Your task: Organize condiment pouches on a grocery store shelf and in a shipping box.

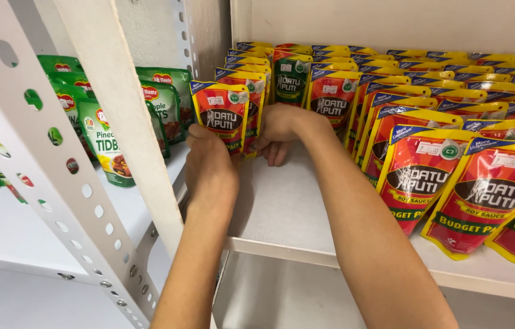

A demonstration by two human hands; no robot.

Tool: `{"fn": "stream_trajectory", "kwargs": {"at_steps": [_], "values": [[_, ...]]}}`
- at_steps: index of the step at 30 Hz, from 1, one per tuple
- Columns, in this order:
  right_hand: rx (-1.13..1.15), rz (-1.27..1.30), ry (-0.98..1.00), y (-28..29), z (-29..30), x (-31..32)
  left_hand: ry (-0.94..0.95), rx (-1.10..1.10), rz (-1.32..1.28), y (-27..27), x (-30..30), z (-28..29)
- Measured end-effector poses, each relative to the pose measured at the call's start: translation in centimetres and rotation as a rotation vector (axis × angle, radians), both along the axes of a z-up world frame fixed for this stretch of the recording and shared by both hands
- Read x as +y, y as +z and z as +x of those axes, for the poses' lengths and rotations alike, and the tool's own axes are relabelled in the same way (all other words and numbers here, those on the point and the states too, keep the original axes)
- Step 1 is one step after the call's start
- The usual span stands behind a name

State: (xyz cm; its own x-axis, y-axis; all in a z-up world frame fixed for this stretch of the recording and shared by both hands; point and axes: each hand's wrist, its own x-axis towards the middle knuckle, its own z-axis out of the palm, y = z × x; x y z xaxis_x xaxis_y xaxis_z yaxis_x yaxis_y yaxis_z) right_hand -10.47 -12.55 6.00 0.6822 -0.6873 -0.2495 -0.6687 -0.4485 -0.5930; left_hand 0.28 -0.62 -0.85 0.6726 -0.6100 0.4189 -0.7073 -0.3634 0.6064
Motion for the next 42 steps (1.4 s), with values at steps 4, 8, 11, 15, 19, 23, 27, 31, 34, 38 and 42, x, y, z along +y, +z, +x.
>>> {"fn": "stream_trajectory", "kwargs": {"at_steps": [4,8,11,15,19,23,27,31,34,38,42], "values": [[0.017,-0.022,0.001,-0.5,0.3,-0.6,-0.045,0.010,-0.062,-0.4,0.2,0.0],[-0.039,-0.018,-0.001,-0.7,0.2,-0.5,-0.066,0.031,-0.073,-0.1,0.2,-0.2],[-0.032,-0.028,0.003,-0.7,0.2,-0.5,-0.060,0.052,-0.059,-0.4,0.0,-0.1],[-0.026,-0.057,0.005,-0.9,0.3,-0.6,-0.042,0.002,-0.116,-0.8,-0.3,0.1],[0.011,-0.072,-0.024,0.0,0.4,0.8,-0.039,0.093,-0.037,1.1,1.6,-1.0],[0.203,-0.293,-0.157,2.0,-0.1,1.3,-0.011,-0.145,-0.209,1.7,3.1,-2.2],[0.049,-0.600,-0.316,5.5,-1.8,1.9,0.027,-0.611,-0.525,2.5,4.1,-3.9],[0.023,-1.054,-0.463,9.6,-2.8,0.8,-0.171,-0.676,-0.679,4.2,2.5,-6.7],[-0.013,-1.083,-0.491,11.2,-2.5,-1.3,-0.308,-0.542,-0.205,5.4,-0.5,-9.3],[-0.009,-0.996,-0.476,11.7,-1.8,-3.4,-0.379,-0.282,0.113,6.4,-6.9,-11.0],[0.128,-0.966,-0.490,11.8,-0.3,-5.7,-0.226,-0.312,0.230,6.0,-11.8,-10.2]]}}
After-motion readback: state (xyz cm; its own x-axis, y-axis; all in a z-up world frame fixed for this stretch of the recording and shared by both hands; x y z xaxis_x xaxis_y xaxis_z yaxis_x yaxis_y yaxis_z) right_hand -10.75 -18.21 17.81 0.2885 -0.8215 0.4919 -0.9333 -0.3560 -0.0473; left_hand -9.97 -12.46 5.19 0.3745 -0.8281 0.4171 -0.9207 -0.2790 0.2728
